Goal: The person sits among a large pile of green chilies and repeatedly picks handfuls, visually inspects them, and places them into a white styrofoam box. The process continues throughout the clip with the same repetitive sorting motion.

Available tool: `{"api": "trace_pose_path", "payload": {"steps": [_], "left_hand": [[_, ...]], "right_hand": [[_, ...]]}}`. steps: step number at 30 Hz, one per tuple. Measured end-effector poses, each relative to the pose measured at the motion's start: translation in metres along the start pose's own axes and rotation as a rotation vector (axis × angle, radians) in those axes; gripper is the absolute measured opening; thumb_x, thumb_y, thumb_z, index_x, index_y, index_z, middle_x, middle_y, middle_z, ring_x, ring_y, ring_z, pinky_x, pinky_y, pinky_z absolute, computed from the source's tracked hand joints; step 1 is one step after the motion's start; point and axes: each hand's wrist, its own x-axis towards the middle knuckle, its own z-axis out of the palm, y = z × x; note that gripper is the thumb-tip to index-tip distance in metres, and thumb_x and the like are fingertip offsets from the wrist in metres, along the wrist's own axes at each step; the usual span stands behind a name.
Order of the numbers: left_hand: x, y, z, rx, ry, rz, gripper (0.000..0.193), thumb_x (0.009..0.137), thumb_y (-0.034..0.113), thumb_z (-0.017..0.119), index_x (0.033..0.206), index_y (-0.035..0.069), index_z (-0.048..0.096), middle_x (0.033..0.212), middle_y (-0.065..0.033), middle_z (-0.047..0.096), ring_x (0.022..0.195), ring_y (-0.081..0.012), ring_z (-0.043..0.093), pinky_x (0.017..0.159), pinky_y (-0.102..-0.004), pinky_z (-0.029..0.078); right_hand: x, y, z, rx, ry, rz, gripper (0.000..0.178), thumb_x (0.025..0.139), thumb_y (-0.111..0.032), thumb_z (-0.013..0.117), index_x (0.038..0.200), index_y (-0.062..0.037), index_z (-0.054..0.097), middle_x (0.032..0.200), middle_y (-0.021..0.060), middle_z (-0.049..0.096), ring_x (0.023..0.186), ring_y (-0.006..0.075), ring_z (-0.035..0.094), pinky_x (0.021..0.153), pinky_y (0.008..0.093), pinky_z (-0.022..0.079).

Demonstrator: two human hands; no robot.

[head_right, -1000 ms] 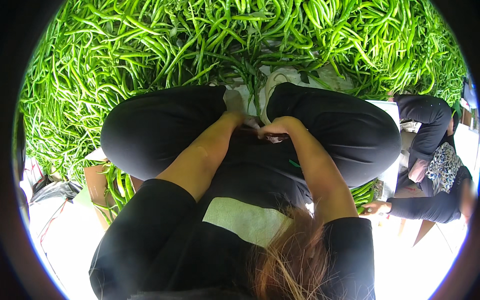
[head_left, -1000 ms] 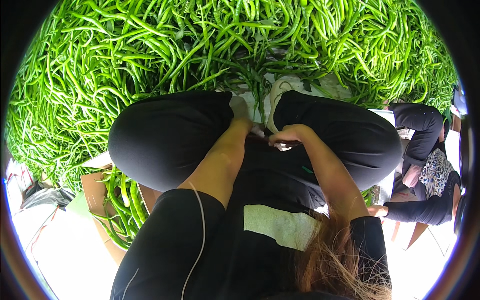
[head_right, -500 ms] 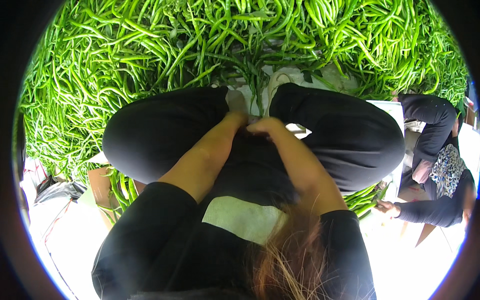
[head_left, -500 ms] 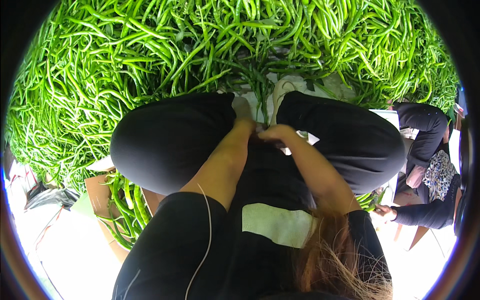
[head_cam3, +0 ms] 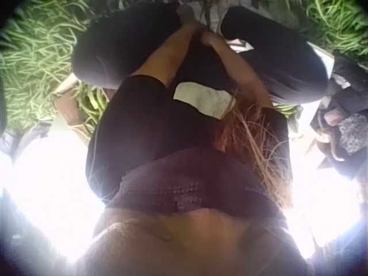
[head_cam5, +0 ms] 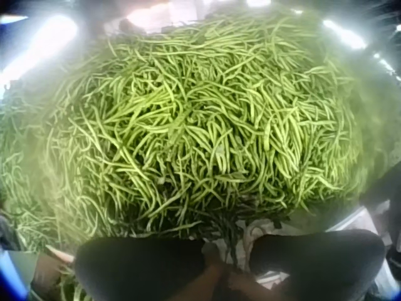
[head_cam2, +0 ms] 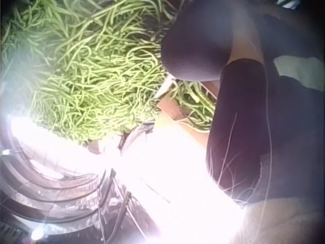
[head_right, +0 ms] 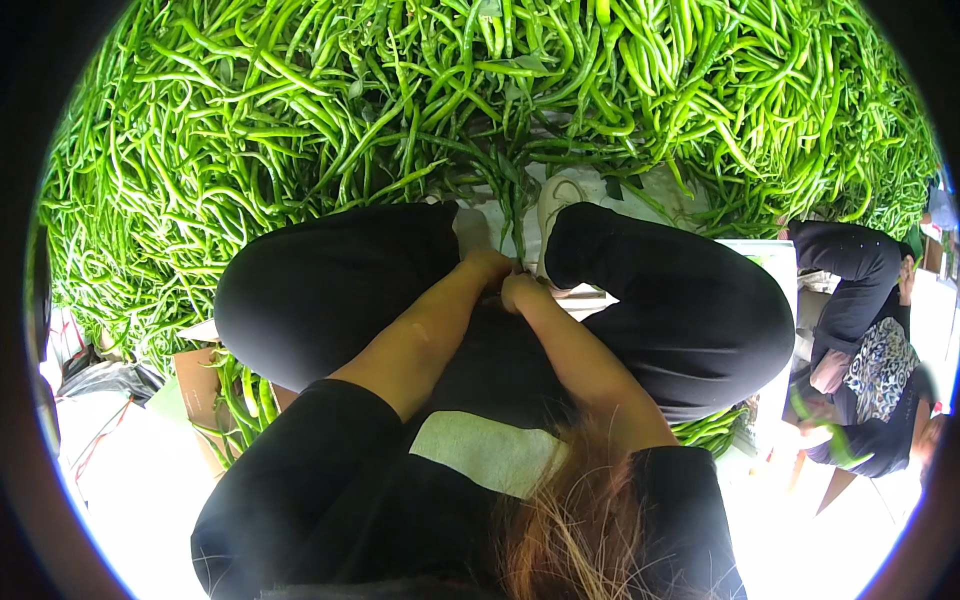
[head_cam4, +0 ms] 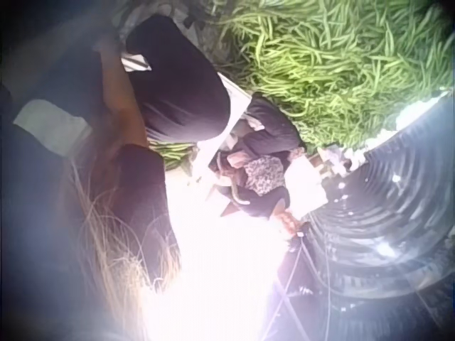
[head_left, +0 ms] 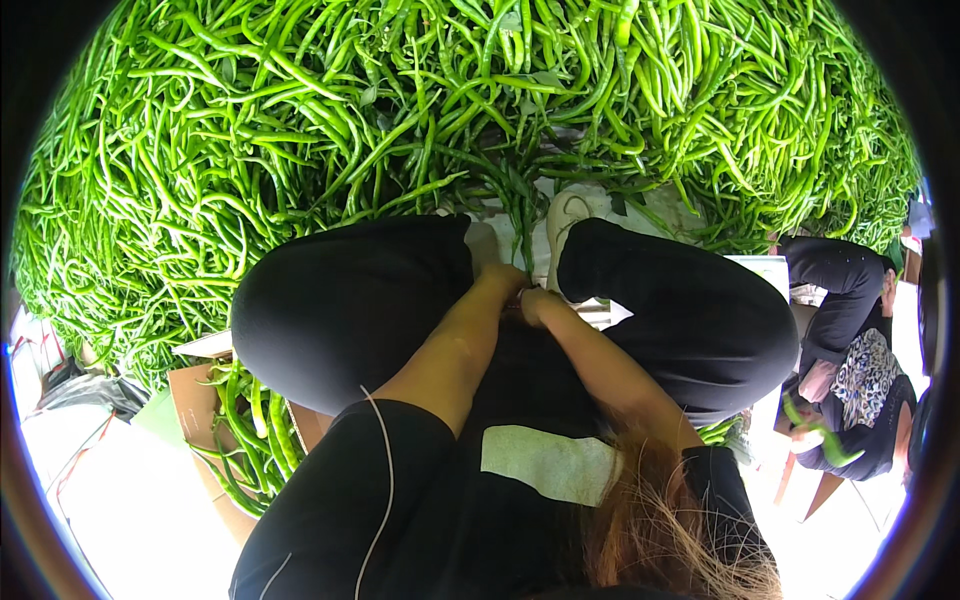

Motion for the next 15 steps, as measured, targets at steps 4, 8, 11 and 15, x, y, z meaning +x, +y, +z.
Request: {"api": "trace_pose_path", "payload": {"steps": [4,8,11,15], "left_hand": [[0.001,-0.004,0.003,0.05,0.045,0.047,0.035,0.068,0.03,0.066,0.097,0.011,0.067,0.097,-0.0128,0.067,0.093,-0.0311,0.063,0.079,-0.0385,0.05],[-0.027,0.009,-0.026,-0.092,-0.019,-0.015,0.037,0.066,0.032,0.067,0.095,0.008,0.067,0.094,-0.0148,0.066,0.09,-0.0315,0.064,0.077,-0.039,0.051],[0.008,-0.018,-0.011,-0.286,0.251,-0.193,0.036,0.067,0.03,0.065,0.095,0.007,0.067,0.091,-0.0167,0.066,0.086,-0.0331,0.064,0.076,-0.0404,0.051],[0.017,-0.034,-0.056,-0.875,0.651,-0.542,0.034,0.068,0.026,0.064,0.095,0.005,0.066,0.092,-0.0186,0.065,0.087,-0.0361,0.062,0.077,-0.0415,0.05]], "right_hand": [[0.015,0.006,-0.005,0.229,-0.07,0.076,0.047,0.081,-0.038,0.058,0.107,0.0011,0.063,0.111,0.0197,0.061,0.102,0.0329,0.059,0.088,0.0411,0.046],[0.024,0.033,-0.046,0.339,-0.209,0.068,0.037,0.077,-0.03,0.06,0.098,-0.0003,0.065,0.094,0.0191,0.066,0.09,0.0325,0.064,0.08,0.0417,0.05],[0.075,0.05,-0.013,0.332,0.229,0.205,0.027,0.075,-0.019,0.06,0.091,0.0019,0.064,0.085,0.0193,0.066,0.086,0.0337,0.064,0.077,0.0411,0.05],[0.099,0.037,-0.027,0.746,0.663,0.362,0.031,0.078,-0.015,0.056,0.103,0.0028,0.057,0.102,0.0234,0.061,0.097,0.0388,0.058,0.084,0.0417,0.046]]}}
